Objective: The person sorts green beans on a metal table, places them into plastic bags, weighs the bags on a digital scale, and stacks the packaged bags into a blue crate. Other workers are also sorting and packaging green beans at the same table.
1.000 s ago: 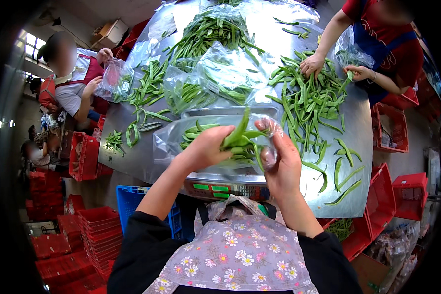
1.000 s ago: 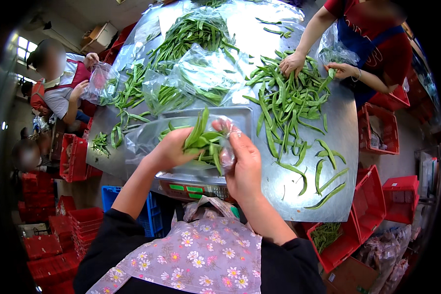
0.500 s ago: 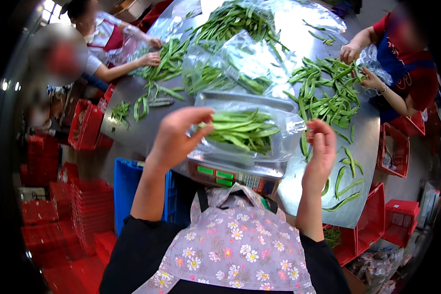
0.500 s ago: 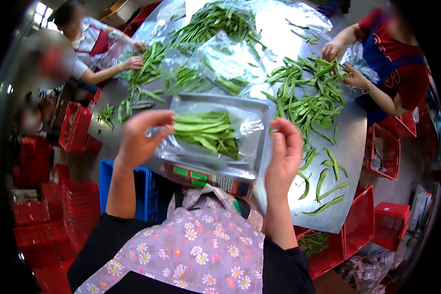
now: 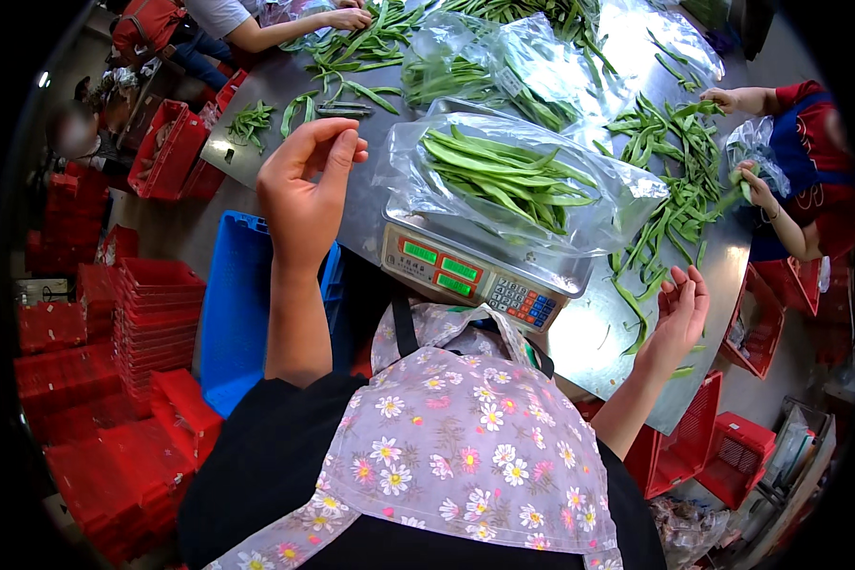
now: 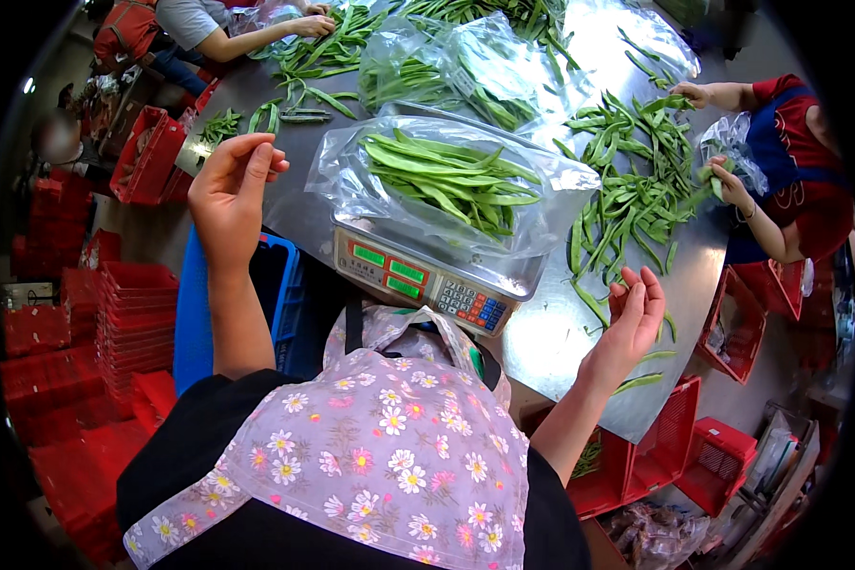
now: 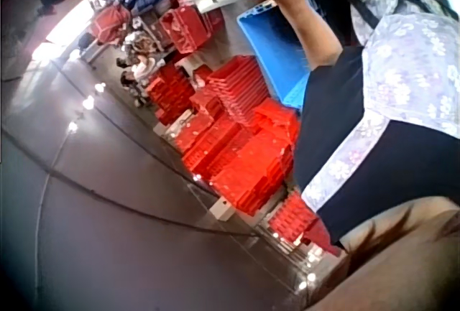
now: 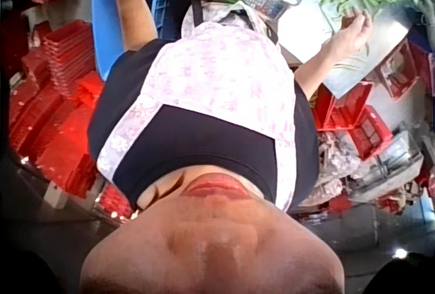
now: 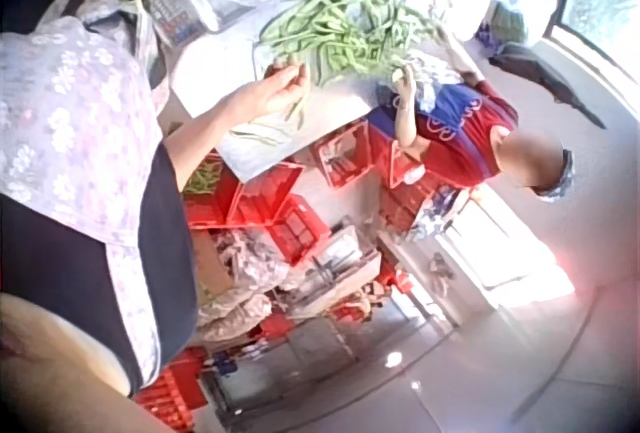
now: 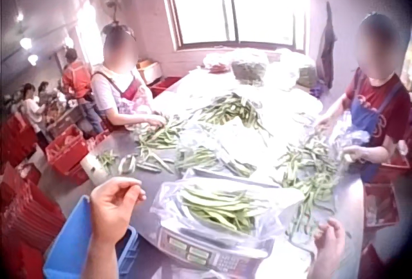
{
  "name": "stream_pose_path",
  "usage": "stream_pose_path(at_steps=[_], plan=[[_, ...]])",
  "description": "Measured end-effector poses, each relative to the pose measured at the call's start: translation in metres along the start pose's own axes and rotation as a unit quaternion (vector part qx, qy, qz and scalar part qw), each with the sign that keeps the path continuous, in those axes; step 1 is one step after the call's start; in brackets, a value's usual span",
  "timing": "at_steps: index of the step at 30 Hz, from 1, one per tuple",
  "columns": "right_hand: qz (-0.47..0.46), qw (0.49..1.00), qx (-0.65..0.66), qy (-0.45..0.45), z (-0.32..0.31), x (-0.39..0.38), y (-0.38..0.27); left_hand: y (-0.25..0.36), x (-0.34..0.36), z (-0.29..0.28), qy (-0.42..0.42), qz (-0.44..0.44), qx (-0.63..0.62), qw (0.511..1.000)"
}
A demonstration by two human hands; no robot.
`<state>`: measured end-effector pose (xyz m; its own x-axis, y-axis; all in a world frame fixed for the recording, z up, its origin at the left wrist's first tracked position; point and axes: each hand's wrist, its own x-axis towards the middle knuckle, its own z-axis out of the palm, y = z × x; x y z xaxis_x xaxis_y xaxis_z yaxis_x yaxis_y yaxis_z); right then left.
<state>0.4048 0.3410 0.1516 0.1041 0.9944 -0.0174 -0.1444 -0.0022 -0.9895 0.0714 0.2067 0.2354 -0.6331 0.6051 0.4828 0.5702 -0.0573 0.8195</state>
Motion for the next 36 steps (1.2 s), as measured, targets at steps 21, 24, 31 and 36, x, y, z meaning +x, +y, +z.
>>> stream_pose_path(at_steps=[21, 24, 31, 36], plan=[[-0.374, 0.654, -0.504, -0.423, 0.187, 0.017, 0.044, -0.017, 0.004, 0.035, -0.116, -0.213, -0.074, 0.967], [-0.352, 0.655, -0.513, -0.428, 0.182, 0.016, 0.055, -0.017, -0.003, 0.026, -0.103, -0.184, -0.082, 0.974], [-0.422, 0.776, -0.335, -0.328, 0.142, 0.014, -0.012, -0.024, -0.007, 0.019, -0.009, -0.106, -0.088, 0.990], [-0.187, 0.941, 0.162, -0.232, 0.057, 0.010, -0.071, -0.011, -0.002, -0.004, 0.034, -0.103, -0.073, 0.991]])
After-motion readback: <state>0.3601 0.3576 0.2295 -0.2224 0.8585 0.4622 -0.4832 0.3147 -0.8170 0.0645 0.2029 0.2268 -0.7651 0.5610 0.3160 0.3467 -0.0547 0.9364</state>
